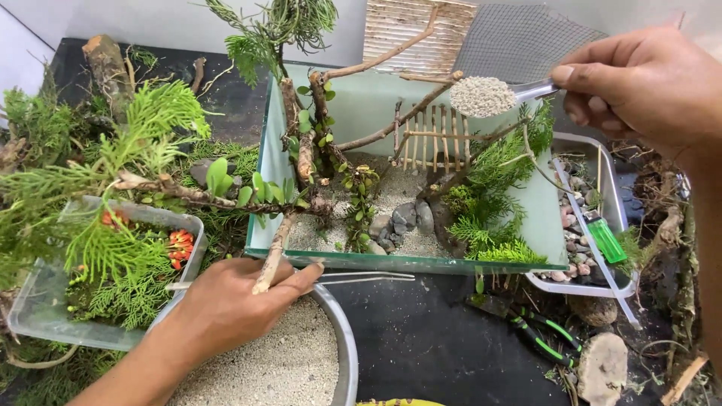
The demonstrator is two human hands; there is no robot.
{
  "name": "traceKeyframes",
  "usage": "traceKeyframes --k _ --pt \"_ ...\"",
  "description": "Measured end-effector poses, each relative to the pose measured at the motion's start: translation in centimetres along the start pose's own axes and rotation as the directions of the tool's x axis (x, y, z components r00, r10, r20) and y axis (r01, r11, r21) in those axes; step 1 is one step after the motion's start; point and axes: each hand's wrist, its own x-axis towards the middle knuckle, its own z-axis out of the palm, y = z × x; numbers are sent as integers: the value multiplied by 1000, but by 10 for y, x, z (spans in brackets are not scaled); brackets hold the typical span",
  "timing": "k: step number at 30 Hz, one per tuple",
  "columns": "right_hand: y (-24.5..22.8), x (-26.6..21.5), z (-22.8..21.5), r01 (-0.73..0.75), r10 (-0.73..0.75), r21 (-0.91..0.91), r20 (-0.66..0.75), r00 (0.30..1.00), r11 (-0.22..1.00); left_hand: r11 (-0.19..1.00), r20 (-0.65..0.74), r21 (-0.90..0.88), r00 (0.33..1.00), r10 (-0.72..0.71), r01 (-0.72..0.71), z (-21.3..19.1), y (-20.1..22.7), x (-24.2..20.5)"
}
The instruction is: Assembling a decorative terrarium by arranging plants and wood pieces with tweezers and pouring sand with a spoon.
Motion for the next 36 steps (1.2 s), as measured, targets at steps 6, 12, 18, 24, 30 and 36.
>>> traceKeyframes --k 6,12,18,24,30,36 --pt "-7 -1 8 -30 31 -32 14 999 999 1000 -35 17 999 5 -4 0 0 0" --pt "-16 -6 15 -114 116 -121 9 993 986 1000 111 14 994 -10 8 0 0 0" --pt "-9 1 19 -102 111 -168 41 993 980 1000 130 25 991 3 -6 1 -1 -1" --pt "-24 -5 24 -172 172 -263 -22 985 949 1000 40 17 999 24 -25 -1 -1 0" --pt "-32 -5 25 -138 128 -396 -50 990 908 1000 46 -12 999 -6 6 -6 1 2" --pt "-38 -1 27 -126 105 -565 -69 992 815 1000 29 -8 999 19 -19 -3 -1 1"
